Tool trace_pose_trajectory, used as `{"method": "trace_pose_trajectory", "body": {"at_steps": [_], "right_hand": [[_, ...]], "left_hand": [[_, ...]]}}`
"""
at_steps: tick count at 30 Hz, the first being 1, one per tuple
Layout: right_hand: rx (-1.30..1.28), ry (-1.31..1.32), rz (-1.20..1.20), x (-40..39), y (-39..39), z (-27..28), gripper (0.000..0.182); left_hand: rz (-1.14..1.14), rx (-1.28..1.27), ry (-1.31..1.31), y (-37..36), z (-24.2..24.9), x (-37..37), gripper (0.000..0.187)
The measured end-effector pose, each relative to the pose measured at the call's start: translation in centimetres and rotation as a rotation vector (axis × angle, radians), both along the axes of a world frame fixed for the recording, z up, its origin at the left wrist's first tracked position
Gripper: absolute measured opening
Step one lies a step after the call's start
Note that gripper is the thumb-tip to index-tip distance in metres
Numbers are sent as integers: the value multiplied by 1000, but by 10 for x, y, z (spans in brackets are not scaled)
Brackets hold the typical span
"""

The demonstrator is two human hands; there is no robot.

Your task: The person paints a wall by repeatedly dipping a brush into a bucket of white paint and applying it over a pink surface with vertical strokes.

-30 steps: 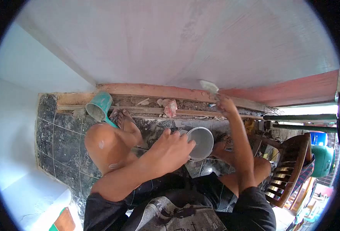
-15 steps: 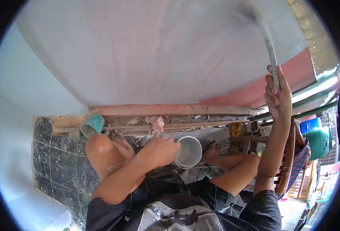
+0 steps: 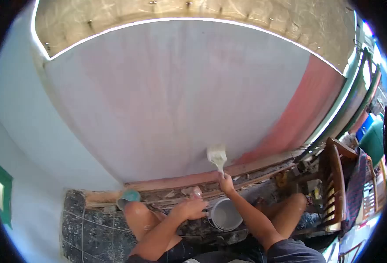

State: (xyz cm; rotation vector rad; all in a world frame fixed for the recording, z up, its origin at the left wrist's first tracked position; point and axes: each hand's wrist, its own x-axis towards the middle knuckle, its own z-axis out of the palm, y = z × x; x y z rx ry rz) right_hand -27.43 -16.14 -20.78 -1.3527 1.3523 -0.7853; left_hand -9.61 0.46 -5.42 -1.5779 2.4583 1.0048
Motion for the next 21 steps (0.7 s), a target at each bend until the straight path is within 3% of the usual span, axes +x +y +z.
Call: {"method": "trace_pose_trajectory", "body": {"at_steps": [4, 6, 8, 10, 11, 14, 18, 20, 21], "right_hand": [[315, -404, 91, 2, 13, 41, 32], [440, -608, 167, 10, 14, 128, 26], [451, -693, 82, 22, 16, 221, 21], [196, -662, 209, 22, 23, 312, 17], [103, -703, 85, 33, 29, 350, 19], [-152, -733, 255, 37, 37, 434, 26], [-260, -783, 204, 58, 25, 439, 32], [-134, -659, 115, 68, 10, 386, 35], [49, -661, 52, 75, 8, 350, 36]], "left_hand": [[-1, 81, -94, -1, 8, -4, 44], [-16, 72, -97, -2, 4, -5, 45], [-19, 27, -65, -2, -9, -2, 46], [18, 28, -54, 2, 10, 1, 46], [30, 40, -44, 7, 16, 1, 46], [-24, 11, -61, 4, 0, 6, 49], [18, -25, -62, 7, -15, 12, 54], [67, 38, -58, 9, -4, 15, 56], [88, 1, -23, 9, -7, 17, 51]]}}
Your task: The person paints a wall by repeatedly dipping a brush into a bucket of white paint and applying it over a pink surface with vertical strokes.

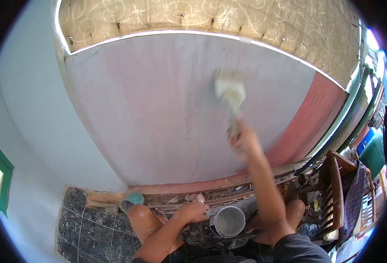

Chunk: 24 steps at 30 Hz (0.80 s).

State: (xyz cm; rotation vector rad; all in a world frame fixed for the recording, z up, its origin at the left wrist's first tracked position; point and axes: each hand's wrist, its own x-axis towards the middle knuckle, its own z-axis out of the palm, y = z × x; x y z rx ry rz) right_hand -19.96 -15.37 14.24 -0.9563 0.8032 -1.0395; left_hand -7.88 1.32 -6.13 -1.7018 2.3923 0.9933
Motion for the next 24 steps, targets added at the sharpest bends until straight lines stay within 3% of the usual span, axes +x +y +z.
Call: {"method": "trace_pose_trajectory", "body": {"at_steps": [1, 2, 3, 4, 5, 6, 9, 12, 15, 19, 24], "right_hand": [[-11, 203, -46, 2, 2, -52, 33], [46, 140, -48, 2, 7, -108, 30], [3, 194, 22, -5, 27, -140, 28], [-17, 329, -55, -6, 47, -156, 29], [71, 198, 42, -12, 56, -158, 29], [168, 72, 146, -17, 65, -151, 29], [-102, -10, 14, -9, 68, -47, 30], [-298, -41, 38, -8, 34, 47, 33], [-391, -95, 112, -5, -7, 79, 37], [-226, 51, 8, 9, -40, -15, 37], [10, 154, 29, -12, 18, -236, 37]], "left_hand": [[19, -42, 32, 2, -8, 1, 46], [37, -89, 59, 4, -16, 3, 42], [47, -75, 46, 9, -24, 5, 43], [50, -74, 30, 11, -33, 5, 43], [55, -77, 19, 5, -33, 6, 44], [16, -78, 4, 0, -24, 6, 44], [-68, -6, -13, 9, -12, 3, 45], [-109, 68, -7, 6, -8, -1, 47], [-116, 70, 9, 2, 5, -3, 49], [-94, 21, 67, -4, -16, 4, 51], [-73, 59, 44, -5, -19, 6, 51]]}}
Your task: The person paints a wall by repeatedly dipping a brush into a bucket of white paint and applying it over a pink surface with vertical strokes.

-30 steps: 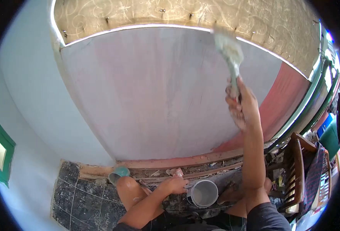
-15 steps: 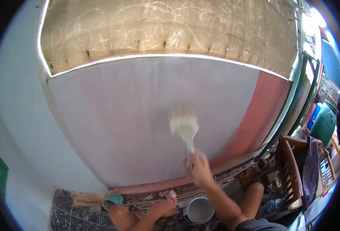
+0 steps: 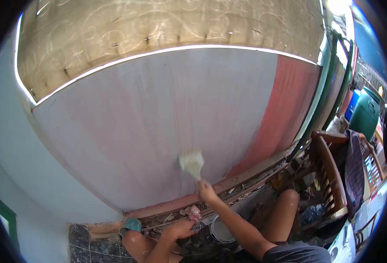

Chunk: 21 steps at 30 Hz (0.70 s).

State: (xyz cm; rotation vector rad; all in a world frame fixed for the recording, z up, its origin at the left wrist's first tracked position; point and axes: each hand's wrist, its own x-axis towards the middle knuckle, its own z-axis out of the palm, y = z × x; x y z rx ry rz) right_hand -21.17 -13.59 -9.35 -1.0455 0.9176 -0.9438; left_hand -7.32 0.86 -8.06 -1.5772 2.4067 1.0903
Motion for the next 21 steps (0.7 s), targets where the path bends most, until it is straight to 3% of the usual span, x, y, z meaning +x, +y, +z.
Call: {"method": "trace_pose_trajectory", "body": {"at_steps": [2, 5, 7, 9, 12, 14, 17, 19, 21], "right_hand": [[99, 70, -38, -14, 17, -88, 35], [234, 9, -83, -39, 33, -66, 31], [-129, -86, -162, -45, 23, 36, 31], [-221, -61, -169, -56, 3, 141, 35], [-445, 38, -212, -66, -54, 227, 49], [-408, -7, -202, -70, -83, 243, 55], [-312, 122, -244, -80, -102, 184, 58], [-270, 280, -320, -74, -114, 87, 60], [-141, 347, -383, -77, -93, -15, 60]], "left_hand": [[-52, 116, -93, -5, 9, -6, 52], [-101, 119, -75, -2, 7, -10, 53], [-63, 101, 23, -6, -7, -7, 48], [-56, 103, 58, -1, -13, -9, 45], [-38, 63, 62, -9, 10, -10, 43], [19, -1, 158, -9, 24, -3, 43], [298, -127, 425, 2, 95, 6, 39], [550, -294, 413, 17, 133, 21, 39], [849, -511, 342, 41, 137, 48, 39]]}}
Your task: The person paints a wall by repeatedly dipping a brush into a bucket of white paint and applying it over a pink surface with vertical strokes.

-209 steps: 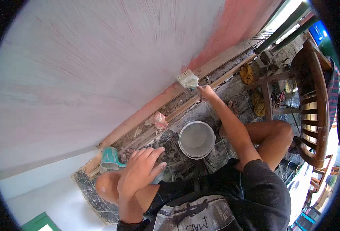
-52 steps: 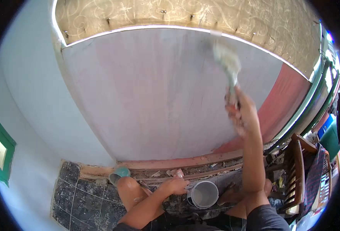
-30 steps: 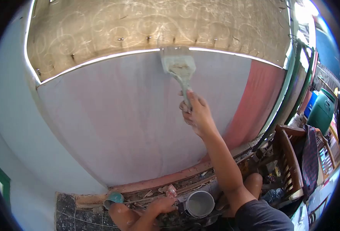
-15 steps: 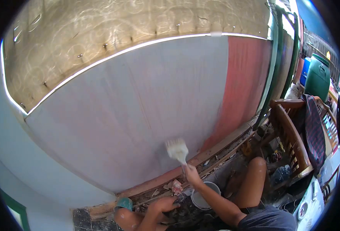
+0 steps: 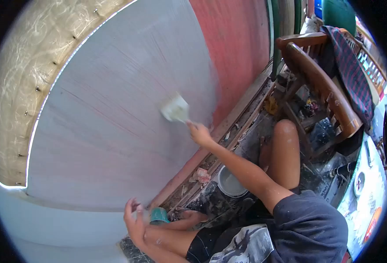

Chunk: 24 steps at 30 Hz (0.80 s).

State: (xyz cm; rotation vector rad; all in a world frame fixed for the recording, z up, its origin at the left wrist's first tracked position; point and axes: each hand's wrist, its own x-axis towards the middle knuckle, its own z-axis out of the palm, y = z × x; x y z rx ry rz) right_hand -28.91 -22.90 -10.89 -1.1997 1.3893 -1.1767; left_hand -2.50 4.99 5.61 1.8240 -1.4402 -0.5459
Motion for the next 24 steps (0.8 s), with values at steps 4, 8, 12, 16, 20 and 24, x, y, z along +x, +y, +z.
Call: {"method": "trace_pose_trajectory", "body": {"at_steps": [4, 8, 12, 16, 20, 24], "right_hand": [[361, 123, -22, -28, 31, -132, 62], [153, 212, -71, -55, 30, -52, 53], [-149, 29, 82, -77, 9, 125, 55], [-72, 10, 144, -70, -17, 163, 62], [-147, 79, -46, -54, -35, -13, 53], [327, 303, -50, -106, -4, -161, 60]], "left_hand": [[204, 286, -287, 62, -36, 59, 34], [384, 57, -138, 109, -106, 51, 52], [588, -41, -354, 121, -113, -13, 67], [429, 23, -604, 134, -113, -56, 78], [270, 124, -1416, 140, -72, -119, 43], [352, 51, -1162, 157, -92, -136, 54]]}}
